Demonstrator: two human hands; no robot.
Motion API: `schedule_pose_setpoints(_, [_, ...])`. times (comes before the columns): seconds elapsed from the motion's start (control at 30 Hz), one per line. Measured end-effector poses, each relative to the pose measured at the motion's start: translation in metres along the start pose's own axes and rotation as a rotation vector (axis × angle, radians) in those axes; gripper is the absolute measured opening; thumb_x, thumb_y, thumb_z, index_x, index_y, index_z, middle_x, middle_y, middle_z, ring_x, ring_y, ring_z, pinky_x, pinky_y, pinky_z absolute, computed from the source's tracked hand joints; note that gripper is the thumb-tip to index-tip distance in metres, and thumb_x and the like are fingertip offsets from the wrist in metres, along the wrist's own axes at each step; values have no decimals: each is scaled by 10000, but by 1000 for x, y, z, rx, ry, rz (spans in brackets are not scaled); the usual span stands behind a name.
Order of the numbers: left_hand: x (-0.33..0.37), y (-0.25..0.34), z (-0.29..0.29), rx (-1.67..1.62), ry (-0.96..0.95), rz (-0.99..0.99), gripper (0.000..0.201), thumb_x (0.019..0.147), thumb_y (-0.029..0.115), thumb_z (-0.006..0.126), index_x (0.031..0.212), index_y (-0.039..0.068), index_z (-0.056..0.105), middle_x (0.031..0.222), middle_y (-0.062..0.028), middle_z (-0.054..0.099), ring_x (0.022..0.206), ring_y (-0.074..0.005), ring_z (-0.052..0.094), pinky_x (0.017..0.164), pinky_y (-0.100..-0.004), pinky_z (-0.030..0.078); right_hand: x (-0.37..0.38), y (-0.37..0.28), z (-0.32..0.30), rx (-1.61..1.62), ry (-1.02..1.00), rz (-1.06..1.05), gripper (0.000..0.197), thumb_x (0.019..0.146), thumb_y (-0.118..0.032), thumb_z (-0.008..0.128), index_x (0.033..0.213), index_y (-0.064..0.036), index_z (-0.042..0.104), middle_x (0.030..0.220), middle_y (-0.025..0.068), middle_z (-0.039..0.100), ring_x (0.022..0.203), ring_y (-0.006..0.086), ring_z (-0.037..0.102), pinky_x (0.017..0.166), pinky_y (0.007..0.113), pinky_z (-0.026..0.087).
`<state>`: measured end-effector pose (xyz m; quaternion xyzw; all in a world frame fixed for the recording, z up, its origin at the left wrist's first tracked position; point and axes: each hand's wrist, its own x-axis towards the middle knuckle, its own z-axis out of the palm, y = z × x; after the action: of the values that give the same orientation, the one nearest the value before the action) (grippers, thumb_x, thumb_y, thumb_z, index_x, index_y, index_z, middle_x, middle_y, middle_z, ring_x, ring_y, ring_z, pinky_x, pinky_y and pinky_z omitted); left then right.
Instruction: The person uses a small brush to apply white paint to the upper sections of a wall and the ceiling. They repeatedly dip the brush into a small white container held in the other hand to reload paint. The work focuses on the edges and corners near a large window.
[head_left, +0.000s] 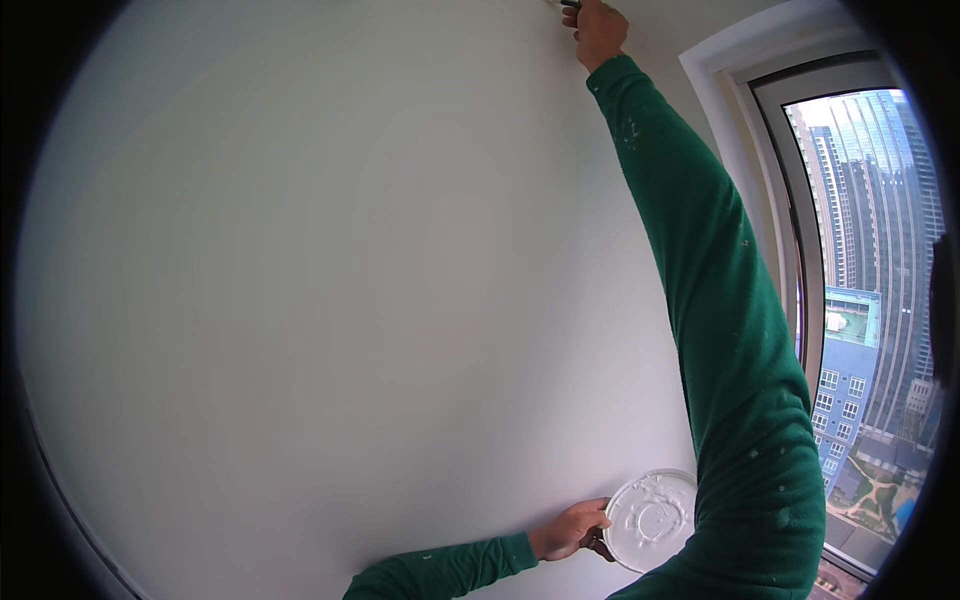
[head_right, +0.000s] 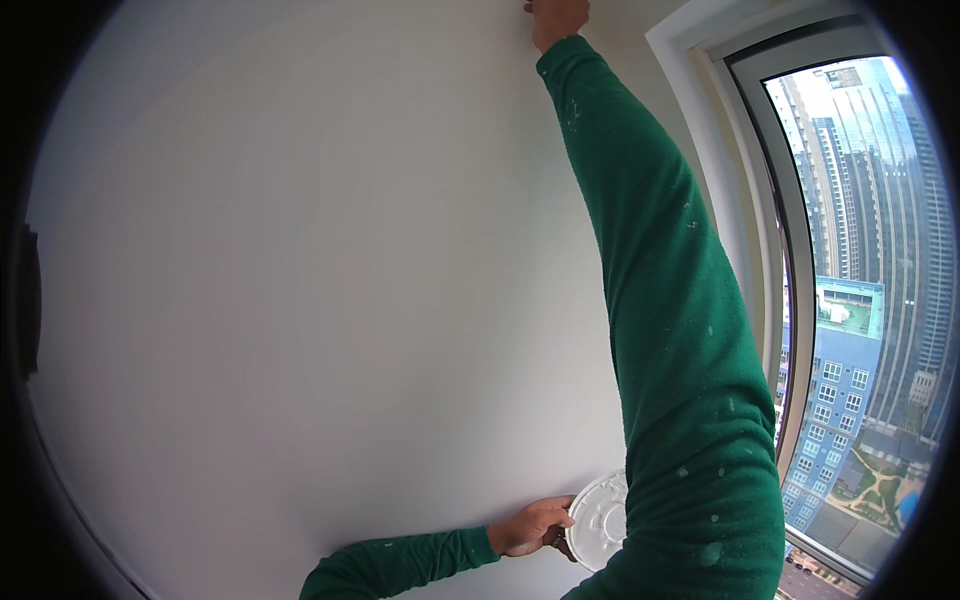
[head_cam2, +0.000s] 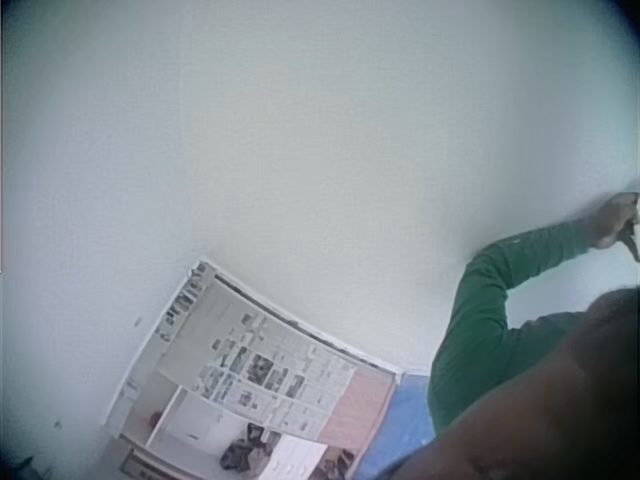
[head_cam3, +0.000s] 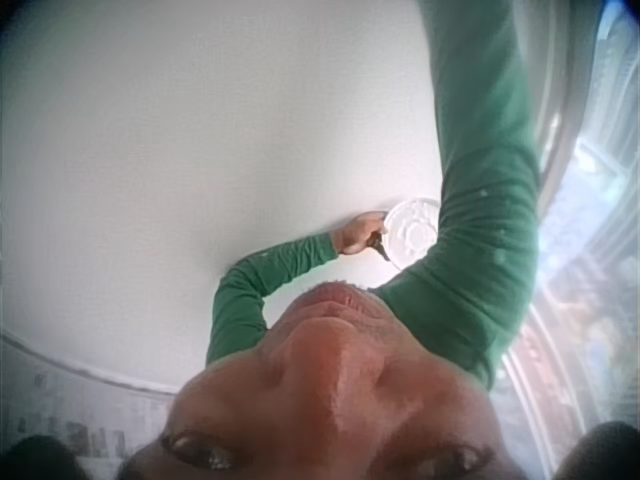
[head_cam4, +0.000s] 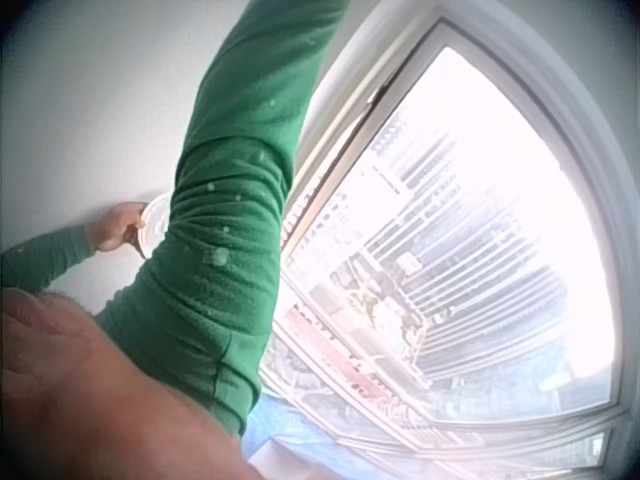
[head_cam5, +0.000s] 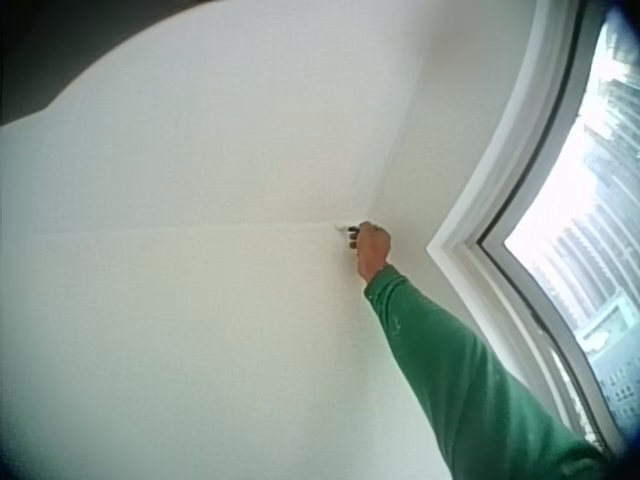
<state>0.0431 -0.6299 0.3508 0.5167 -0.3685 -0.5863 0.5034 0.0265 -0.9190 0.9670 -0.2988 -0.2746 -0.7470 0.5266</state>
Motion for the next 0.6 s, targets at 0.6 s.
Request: schedule_pose_setpoints(0.6, [-1,3,0,4,-15,5,506,981,111,412,1474,-1,410,1277,-153,624,1060,-263,679,884,-424,592,-33,-29,25,-15,-89,147,260,975,-170,539,942,52,670,842,126,684,693,191,588,605,359,451])
